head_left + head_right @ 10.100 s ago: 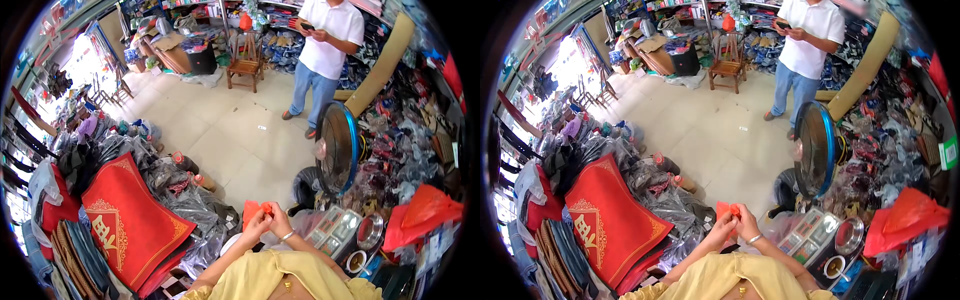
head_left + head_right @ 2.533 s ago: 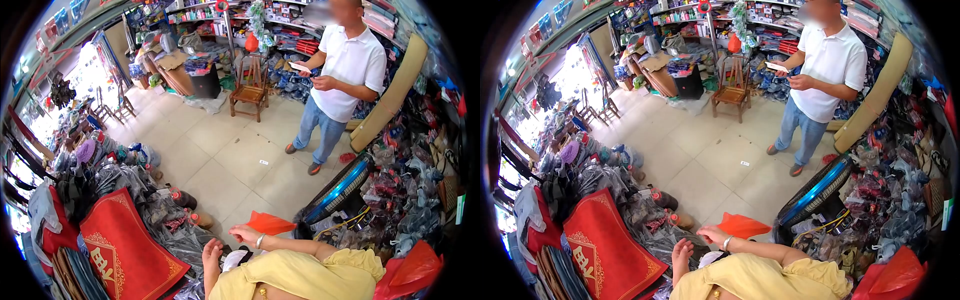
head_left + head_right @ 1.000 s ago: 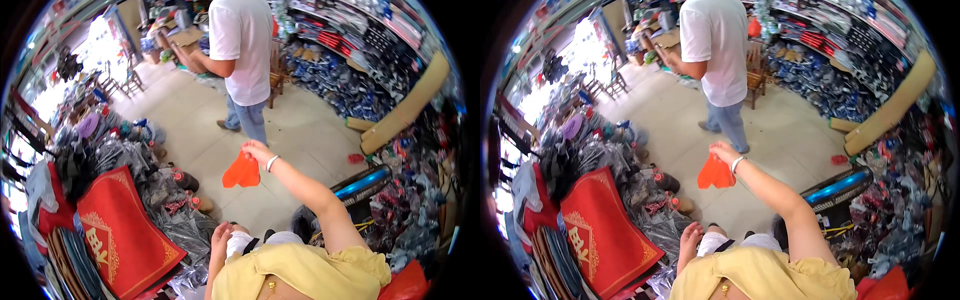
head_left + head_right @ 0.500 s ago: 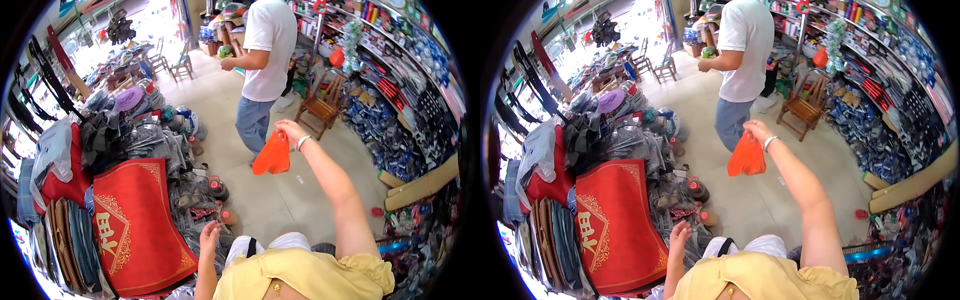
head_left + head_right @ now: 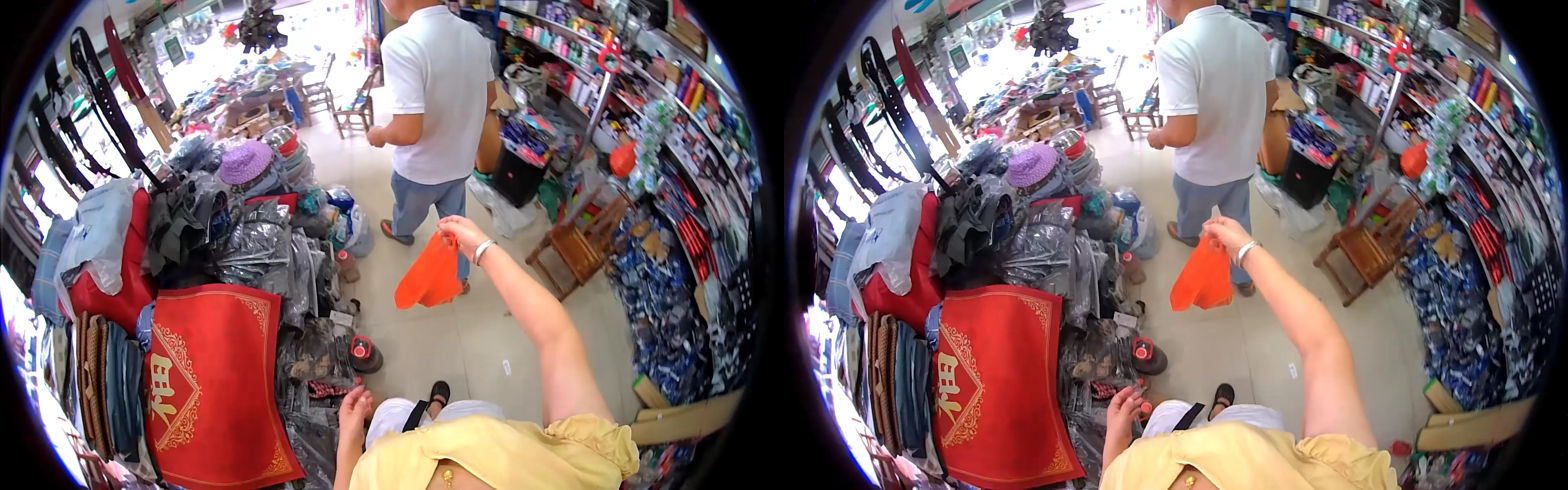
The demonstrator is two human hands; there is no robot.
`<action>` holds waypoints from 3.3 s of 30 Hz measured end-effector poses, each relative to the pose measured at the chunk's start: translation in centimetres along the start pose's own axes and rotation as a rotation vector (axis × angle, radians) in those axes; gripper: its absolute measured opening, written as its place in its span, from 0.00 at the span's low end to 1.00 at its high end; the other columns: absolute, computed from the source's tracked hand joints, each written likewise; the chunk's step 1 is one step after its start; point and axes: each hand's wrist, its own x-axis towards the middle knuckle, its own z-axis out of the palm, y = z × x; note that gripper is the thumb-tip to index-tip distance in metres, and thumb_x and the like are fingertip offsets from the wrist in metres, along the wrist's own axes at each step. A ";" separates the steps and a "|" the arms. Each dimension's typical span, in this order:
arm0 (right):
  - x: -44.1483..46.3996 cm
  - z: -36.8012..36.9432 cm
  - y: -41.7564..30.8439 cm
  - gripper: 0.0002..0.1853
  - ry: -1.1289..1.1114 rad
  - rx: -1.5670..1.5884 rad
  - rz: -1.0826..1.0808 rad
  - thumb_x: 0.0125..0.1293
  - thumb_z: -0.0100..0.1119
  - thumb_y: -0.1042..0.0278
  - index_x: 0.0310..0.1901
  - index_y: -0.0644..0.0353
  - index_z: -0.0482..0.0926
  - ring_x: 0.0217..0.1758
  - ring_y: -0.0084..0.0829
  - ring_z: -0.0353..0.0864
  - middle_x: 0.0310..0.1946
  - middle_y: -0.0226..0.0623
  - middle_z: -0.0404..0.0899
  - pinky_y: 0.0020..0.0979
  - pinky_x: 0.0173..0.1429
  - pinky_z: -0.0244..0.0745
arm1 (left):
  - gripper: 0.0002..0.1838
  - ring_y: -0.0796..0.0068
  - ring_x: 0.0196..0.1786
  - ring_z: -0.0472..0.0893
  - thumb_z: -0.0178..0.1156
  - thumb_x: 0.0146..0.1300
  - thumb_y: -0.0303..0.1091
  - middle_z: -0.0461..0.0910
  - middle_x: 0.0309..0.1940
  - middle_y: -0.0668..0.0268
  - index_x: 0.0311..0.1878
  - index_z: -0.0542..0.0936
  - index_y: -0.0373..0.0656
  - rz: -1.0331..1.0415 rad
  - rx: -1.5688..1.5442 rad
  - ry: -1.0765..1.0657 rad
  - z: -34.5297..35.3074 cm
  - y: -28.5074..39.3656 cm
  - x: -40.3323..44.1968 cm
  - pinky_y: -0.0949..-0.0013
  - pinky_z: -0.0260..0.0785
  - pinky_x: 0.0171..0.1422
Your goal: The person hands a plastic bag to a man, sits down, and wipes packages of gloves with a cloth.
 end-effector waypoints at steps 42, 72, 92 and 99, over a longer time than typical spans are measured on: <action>67.7 1.7 -14.7 0.20 -0.572 -0.880 -0.493 0.61 0.52 0.54 0.48 0.59 0.67 0.43 0.43 0.79 0.38 0.45 0.79 0.39 0.48 0.72 | 0.25 0.67 0.44 0.76 0.40 0.70 0.47 0.76 0.45 0.58 0.66 0.56 0.50 0.089 -0.402 -0.064 38.2 38.4 81.7 0.64 0.70 0.50; 138.2 -31.5 -1.0 0.18 0.030 -0.777 0.605 0.65 0.47 0.58 0.49 0.63 0.73 0.37 0.34 0.76 0.37 0.44 0.78 0.36 0.39 0.73 | 0.14 0.75 0.31 0.75 0.53 0.55 0.28 0.74 0.32 0.62 0.46 0.71 0.36 0.219 0.759 0.509 32.5 79.2 138.9 0.71 0.68 0.38; 141.6 -30.2 -2.5 0.09 -0.124 -0.882 0.445 0.58 0.55 0.66 0.36 0.62 0.78 0.21 0.27 0.77 0.22 0.34 0.77 0.29 0.28 0.75 | 0.20 0.73 0.29 0.75 0.52 0.53 0.26 0.76 0.31 0.59 0.52 0.66 0.42 0.316 0.709 0.732 29.0 91.9 152.8 0.69 0.68 0.34; 140.7 -29.5 1.4 0.10 -0.172 -0.887 0.425 0.57 0.54 0.65 0.38 0.61 0.77 0.24 0.29 0.78 0.24 0.34 0.77 0.28 0.25 0.73 | 0.21 0.78 0.23 0.72 0.56 0.52 0.26 0.75 0.28 0.62 0.50 0.64 0.40 0.336 0.690 0.713 27.2 92.1 154.0 0.75 0.64 0.24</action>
